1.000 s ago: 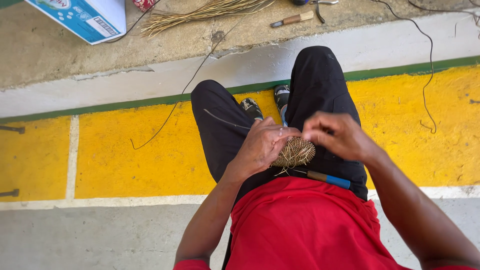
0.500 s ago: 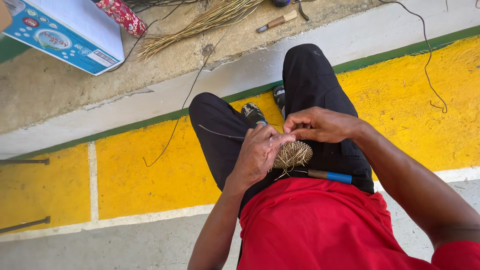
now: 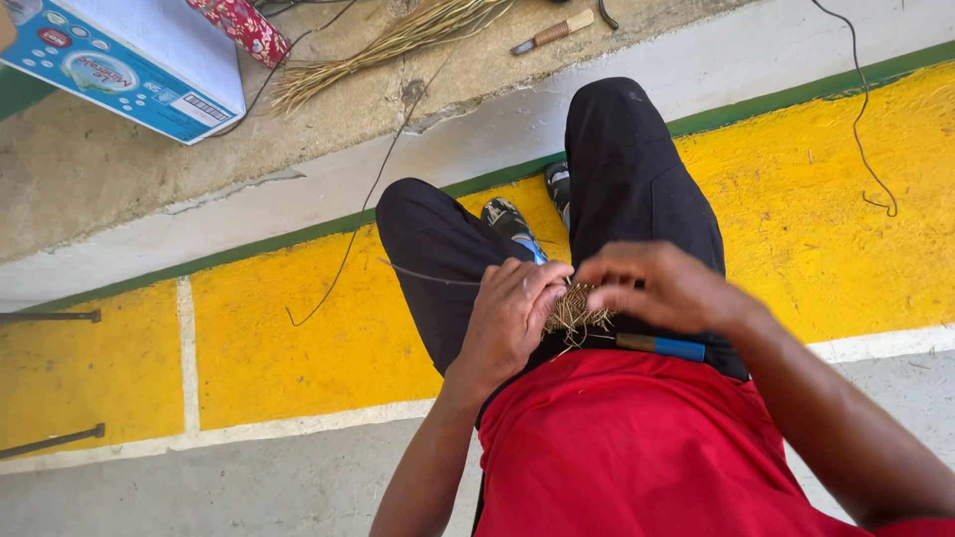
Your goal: The recorder is seen weaving a small basket using straw or bamboo strips.
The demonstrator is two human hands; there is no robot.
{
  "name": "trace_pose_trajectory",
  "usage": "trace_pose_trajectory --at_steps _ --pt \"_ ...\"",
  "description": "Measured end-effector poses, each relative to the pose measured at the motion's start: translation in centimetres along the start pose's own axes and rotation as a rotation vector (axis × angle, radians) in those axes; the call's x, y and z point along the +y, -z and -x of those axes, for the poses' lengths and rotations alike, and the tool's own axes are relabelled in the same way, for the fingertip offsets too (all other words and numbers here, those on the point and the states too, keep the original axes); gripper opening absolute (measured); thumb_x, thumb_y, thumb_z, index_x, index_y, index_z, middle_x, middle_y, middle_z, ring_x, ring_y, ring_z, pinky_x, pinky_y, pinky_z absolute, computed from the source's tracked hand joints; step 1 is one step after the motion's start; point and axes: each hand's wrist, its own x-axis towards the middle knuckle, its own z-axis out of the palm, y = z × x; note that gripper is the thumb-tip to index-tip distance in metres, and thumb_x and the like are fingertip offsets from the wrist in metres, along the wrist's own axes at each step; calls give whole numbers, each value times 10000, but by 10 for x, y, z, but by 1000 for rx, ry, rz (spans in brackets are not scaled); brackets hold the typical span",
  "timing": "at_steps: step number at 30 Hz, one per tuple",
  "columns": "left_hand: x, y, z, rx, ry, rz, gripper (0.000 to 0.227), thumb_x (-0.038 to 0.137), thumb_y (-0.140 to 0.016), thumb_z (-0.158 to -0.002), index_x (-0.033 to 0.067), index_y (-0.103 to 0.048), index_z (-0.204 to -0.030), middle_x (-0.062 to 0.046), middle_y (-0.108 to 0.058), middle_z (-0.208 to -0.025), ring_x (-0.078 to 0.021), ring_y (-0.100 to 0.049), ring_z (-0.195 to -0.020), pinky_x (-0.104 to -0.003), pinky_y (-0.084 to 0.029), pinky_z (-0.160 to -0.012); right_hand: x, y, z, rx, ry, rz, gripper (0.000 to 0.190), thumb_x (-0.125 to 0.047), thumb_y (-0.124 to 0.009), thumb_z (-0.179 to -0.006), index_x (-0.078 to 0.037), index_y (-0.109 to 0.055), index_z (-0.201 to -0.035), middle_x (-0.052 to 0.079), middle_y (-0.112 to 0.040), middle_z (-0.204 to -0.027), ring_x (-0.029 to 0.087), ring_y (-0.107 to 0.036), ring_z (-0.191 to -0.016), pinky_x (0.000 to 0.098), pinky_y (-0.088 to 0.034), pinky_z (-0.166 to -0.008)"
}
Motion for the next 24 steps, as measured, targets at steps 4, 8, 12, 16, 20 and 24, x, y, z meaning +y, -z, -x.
trace_pose_trajectory --at_steps 4,8,12,16,20,24 --pt "18 0 23 162 -76 -186 228 199 -725 -966 76 -650 -1143 -36 -679 -1031 -220 -622 -976 -374 -426 -877 -16 -31 28 229 151 298 215 -161 -787 -849 -45 -751 -1028 80 -739 -974 185 -716 -880 312 -585 -756" --pt "9 -16 57 300 60 -386 449 432 -878 -808 114 -568 -873 -10 -554 -780 -197 -534 -740 -367 -397 -703 -16 -48 40 304 210 377 196 -118 -805 -820 -42 -760 -995 63 -735 -938 189 -723 -853 311 -600 -724" --pt "1 -27 72 348 57 -287 494 436 -907 -854 120 -527 -869 3 -520 -777 -168 -528 -723 -313 -420 -663 -12 -51 44 304 219 415 220 -117 -805 -808 -39 -761 -1009 53 -735 -930 175 -719 -846 307 -599 -712" --pt "25 -9 49 413 -62 -426 484 447 -845 -778 123 -501 -880 -11 -563 -844 -191 -559 -778 -370 -413 -721 -14 -51 44 270 242 427 230 -107 -805 -797 -39 -764 -1013 65 -733 -940 183 -719 -850 308 -599 -711" --pt "16 -25 62 329 13 -335 502 396 -909 -803 139 -478 -793 -22 -514 -779 -196 -504 -720 -357 -384 -680 -13 -51 45 286 230 429 248 -101 -817 -791 -25 -762 -1021 76 -735 -951 189 -717 -838 309 -593 -700" --pt "27 -18 51 319 91 -285 408 368 -890 -780 112 -575 -812 -27 -594 -821 -200 -543 -774 -372 -365 -729 -12 -46 46 268 226 427 230 -96 -810 -788 -31 -754 -1002 77 -741 -977 199 -724 -864 321 -603 -725"
